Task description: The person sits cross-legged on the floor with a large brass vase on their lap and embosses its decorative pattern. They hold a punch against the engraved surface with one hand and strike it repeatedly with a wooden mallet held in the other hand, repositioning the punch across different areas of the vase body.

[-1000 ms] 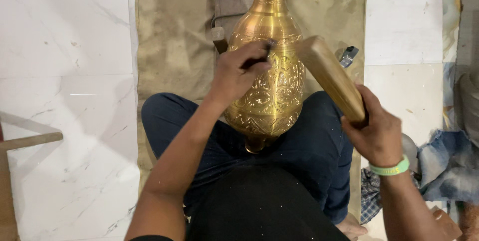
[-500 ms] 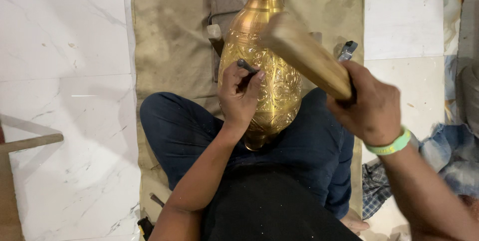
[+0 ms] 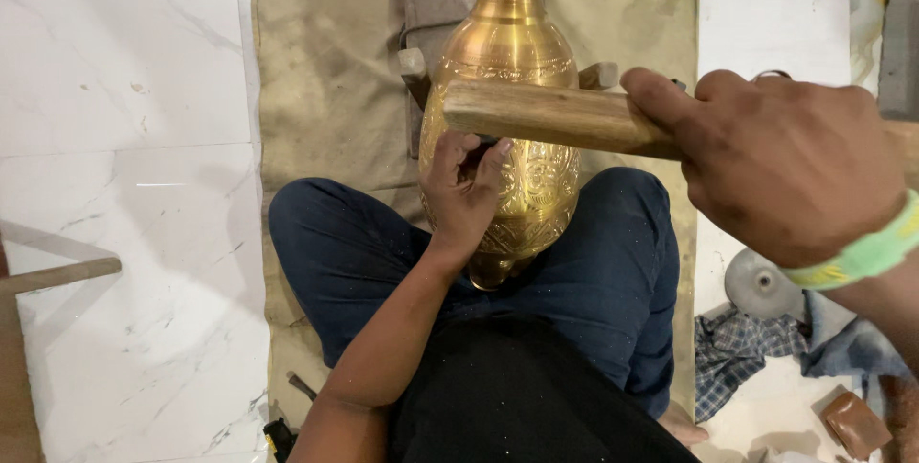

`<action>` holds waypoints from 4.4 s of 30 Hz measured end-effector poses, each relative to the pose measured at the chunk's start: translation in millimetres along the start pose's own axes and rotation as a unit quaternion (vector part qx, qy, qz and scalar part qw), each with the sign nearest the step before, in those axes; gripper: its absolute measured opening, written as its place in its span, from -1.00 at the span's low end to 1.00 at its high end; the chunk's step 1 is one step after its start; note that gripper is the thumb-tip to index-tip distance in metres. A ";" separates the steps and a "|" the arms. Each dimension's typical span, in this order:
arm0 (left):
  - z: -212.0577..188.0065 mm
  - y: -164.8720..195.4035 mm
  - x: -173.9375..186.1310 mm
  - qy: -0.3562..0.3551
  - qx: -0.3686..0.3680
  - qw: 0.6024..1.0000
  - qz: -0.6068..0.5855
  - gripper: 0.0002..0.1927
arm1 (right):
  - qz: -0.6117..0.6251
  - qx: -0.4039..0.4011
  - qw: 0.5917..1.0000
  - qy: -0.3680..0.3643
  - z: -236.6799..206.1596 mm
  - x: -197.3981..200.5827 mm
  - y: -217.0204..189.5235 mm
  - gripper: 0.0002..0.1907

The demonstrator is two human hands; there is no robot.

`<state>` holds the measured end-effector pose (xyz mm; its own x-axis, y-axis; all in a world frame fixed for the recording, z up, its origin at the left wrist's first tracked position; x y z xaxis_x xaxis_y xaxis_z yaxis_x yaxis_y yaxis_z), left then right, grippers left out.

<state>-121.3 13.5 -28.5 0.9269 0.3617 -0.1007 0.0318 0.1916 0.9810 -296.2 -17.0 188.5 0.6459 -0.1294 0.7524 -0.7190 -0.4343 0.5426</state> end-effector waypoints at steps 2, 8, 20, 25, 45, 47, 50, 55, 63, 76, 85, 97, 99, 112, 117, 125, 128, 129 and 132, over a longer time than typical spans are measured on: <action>1.5 1.0 0.9 -0.016 0.005 1.000 -0.012 -0.69 | -0.024 0.016 0.996 0.089 -5.4 13.5 -0.6 -0.43; 10.2 16.6 0.7 -0.046 -0.046 0.998 0.025 -0.63 | -0.006 -0.014 0.997 -0.080 -8.8 -30.6 7.5 -0.55; 16.0 25.6 0.3 -0.095 -0.048 0.994 -0.015 -0.64 | 0.020 -0.011 0.978 0.207 -15.8 5.0 14.6 -0.35; 18.4 23.7 -0.5 -0.118 -0.037 0.992 0.014 -0.57 | 0.255 0.008 0.929 0.268 -17.1 5.3 22.0 -0.25; 16.8 16.1 9.2 -0.063 -0.057 0.996 0.007 -0.56 | 0.356 -0.094 0.876 0.312 -37.8 -61.7 5.3 -0.37; 13.2 16.9 9.6 -0.045 -0.065 0.997 0.003 -0.57 | 0.341 -0.069 0.879 0.325 -33.7 -50.8 1.7 -0.39; 11.2 16.3 8.8 -0.035 -0.062 0.997 0.017 -0.58 | 0.287 -0.047 0.909 0.298 -20.5 -32.5 1.2 -0.34; 11.3 20.8 10.2 -0.025 -0.082 0.996 0.028 -0.61 | 0.237 0.020 0.950 0.202 -2.8 -5.6 -2.9 -0.34; 20.5 27.4 10.8 -0.067 -0.087 0.994 0.023 -0.67 | 0.088 0.004 0.991 0.101 -4.6 -5.1 -4.7 -0.36; 35.7 28.0 1.7 -0.181 -0.149 0.970 0.057 -0.68 | 0.222 -0.033 0.956 0.187 -20.5 -45.1 -2.2 -0.29; 46.9 39.4 -1.2 -0.245 -0.083 0.962 0.088 -0.56 | 0.360 -0.104 0.902 0.214 -34.8 -69.7 -3.4 -0.23; 63.2 -20.1 48.9 -0.061 0.080 0.981 -0.165 -0.63 | 0.655 -0.245 0.675 0.233 -67.4 -189.5 -56.3 -0.35; 54.1 -38.1 67.2 -0.032 0.132 0.981 -0.141 -0.61 | 0.749 -0.274 0.546 0.255 -76.8 -220.3 -84.9 -0.48; 10.5 -51.4 106.5 0.020 0.201 0.973 -0.111 -0.55 | 0.851 -0.335 0.383 0.129 -55.9 -287.7 -132.2 -0.63; 21.0 -55.5 98.8 0.024 0.217 0.972 -0.090 -0.63 | 0.904 -0.311 0.260 0.138 -40.5 -263.3 -151.9 -0.63; 52.5 -72.9 45.4 -0.044 0.307 0.934 -0.177 -0.75 | 0.920 -0.310 0.213 0.105 -20.9 -233.7 -178.9 -0.45; 51.6 -76.1 28.5 -0.063 0.394 0.891 -0.217 -0.69 | 0.923 -0.310 0.202 0.104 -16.6 -224.8 -179.4 -0.46; 49.7 -77.0 23.9 -0.064 0.433 0.870 -0.226 -0.67 | 0.925 -0.308 0.197 0.106 -15.4 -222.7 -178.4 -0.46; 47.4 -71.9 14.2 -0.073 0.480 0.833 -0.267 -0.59 | 0.923 -0.308 0.216 0.083 -11.9 -216.1 -174.5 -0.48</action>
<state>-92.7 -38.4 -92.6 0.7188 0.3300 -0.6119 0.6725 -0.5532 0.4917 -313.3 97.4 -64.3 -0.8683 0.4799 -0.1256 0.3564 0.4274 -0.8308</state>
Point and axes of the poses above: each hand's wrist, its own z-axis towards the middle knuckle, its own x-axis out of the back of the hand, y = z × x, the point moved 7 cm from there along z, towards the middle knuckle, and after that the axes turned 7 degrees about y, right-handed, at the moved point
